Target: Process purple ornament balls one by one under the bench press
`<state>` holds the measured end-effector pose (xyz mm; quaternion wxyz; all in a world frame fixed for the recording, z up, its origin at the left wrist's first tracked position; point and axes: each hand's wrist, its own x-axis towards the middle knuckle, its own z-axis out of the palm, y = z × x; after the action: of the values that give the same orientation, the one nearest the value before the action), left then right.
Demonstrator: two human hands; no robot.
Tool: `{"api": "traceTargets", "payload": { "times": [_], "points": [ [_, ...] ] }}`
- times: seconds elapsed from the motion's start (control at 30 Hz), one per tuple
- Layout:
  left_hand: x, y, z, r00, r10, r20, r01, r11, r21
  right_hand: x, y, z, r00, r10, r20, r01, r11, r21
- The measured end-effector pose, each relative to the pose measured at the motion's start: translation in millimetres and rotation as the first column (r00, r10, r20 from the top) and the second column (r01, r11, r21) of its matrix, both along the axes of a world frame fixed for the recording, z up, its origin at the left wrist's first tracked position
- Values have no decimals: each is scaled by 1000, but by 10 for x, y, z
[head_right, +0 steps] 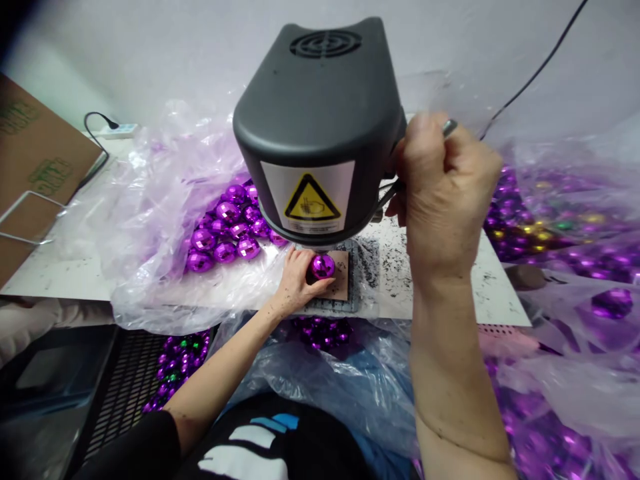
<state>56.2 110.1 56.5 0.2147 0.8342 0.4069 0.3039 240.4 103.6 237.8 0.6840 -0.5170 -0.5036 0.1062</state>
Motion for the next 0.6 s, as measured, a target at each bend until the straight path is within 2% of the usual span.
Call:
{"api": "traceTargets", "payload": {
  "times": [0.1,0.2,0.3,0.47,0.6],
  "points": [
    [-3,0,-1,1000,-14,4,14,1000,-11,-59,-153,-33,990,-65,128,57,997,61],
    [-7,9,4,1000,-22,11,22,999,-23,-168,-348,-132,951,-184,249,157,980,124],
    [-9,12,9,999,-28,23,28,999,-26,-256,-487,-307,929,-268,254,234,959,157],
    [-5,-11,4,998,-13,55,13,1000,-5,-258,-499,-638,956,-205,211,133,940,314],
    [0,-26,5,998,-9,62,9,1000,2,-204,-448,-757,948,-215,233,112,915,389]
  ]
}}
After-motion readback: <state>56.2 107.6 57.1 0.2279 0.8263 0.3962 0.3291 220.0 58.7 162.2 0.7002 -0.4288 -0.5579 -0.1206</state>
